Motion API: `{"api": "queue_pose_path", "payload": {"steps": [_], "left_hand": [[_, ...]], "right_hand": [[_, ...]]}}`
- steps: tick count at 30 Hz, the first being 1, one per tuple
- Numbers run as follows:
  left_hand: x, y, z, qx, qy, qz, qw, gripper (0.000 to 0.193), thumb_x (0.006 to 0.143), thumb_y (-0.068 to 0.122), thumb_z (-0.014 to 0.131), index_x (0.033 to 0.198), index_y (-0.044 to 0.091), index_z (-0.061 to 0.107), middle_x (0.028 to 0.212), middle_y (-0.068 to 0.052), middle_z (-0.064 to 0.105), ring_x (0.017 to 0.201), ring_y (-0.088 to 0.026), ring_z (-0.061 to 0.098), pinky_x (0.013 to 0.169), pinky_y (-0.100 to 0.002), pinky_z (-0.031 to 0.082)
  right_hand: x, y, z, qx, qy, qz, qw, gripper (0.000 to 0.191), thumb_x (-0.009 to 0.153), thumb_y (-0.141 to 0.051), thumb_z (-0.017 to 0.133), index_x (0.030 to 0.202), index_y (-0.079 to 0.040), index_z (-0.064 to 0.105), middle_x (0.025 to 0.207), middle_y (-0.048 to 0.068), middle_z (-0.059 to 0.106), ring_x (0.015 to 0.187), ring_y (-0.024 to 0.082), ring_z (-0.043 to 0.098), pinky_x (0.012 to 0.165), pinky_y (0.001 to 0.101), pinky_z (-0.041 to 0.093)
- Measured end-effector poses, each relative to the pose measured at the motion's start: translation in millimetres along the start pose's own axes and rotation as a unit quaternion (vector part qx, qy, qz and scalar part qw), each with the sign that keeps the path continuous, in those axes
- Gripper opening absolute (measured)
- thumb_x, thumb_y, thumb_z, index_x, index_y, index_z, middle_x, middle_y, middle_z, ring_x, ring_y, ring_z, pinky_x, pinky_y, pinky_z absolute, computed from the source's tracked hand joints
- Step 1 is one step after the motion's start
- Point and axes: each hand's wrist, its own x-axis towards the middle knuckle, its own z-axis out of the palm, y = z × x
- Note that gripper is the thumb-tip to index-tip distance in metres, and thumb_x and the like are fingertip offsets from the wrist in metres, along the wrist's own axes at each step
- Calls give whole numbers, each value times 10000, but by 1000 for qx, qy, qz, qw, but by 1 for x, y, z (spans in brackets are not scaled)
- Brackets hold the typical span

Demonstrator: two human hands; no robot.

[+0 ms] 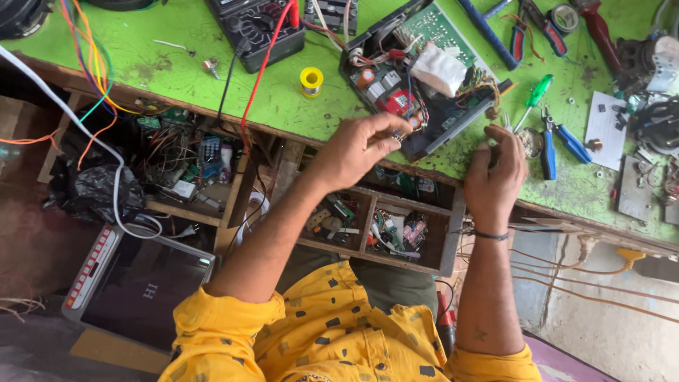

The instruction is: The person works on an open electronic device on a green workbench, using a multimeter to test connections, then uses pliers and a screwdriver to adjust components and wires. The person also handles a small cylindrical component and places it into the device.

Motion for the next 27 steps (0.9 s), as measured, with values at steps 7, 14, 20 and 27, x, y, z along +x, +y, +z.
{"api": "queue_pose_path", "payload": {"steps": [7, 14, 20, 27], "left_hand": [[-3, 6, 56, 85, 180, -4, 980, 278, 925, 64, 778, 1185, 16, 691, 1044, -143, 768, 884, -207, 770, 750, -323, 594], [-4, 20, 72, 93, 223, -36, 970, 293, 897, 34, 745, 1181, 11, 677, 1036, -175, 765, 884, -284, 768, 771, -366, 585], [-3, 21, 62, 126, 147, 11, 981, 270, 927, -39, 674, 1192, 9, 696, 1066, -204, 752, 950, -349, 758, 816, -389, 585], [7, 19, 66, 13, 149, -92, 984, 198, 956, -2, 652, 1151, -11, 687, 968, -159, 791, 906, -185, 800, 757, -313, 602]], "right_hand": [[-7, -18, 5, 164, 11, 76, 983, 92, 1053, 7, 624, 1102, 19, 700, 1063, 127, 737, 944, 164, 722, 805, 269, 583], [-5, -33, 1, 164, -56, 25, 984, 220, 956, 46, 640, 1170, 48, 691, 1154, 158, 706, 1003, 203, 750, 883, 309, 599], [0, -34, -11, 175, -103, 16, 979, 322, 909, 46, 673, 1230, 56, 674, 1223, 172, 681, 1053, 230, 739, 912, 321, 598], [2, -34, -15, 181, -118, 2, 976, 264, 898, 30, 674, 1160, 56, 685, 1241, 180, 684, 1058, 246, 728, 923, 330, 597]]}}
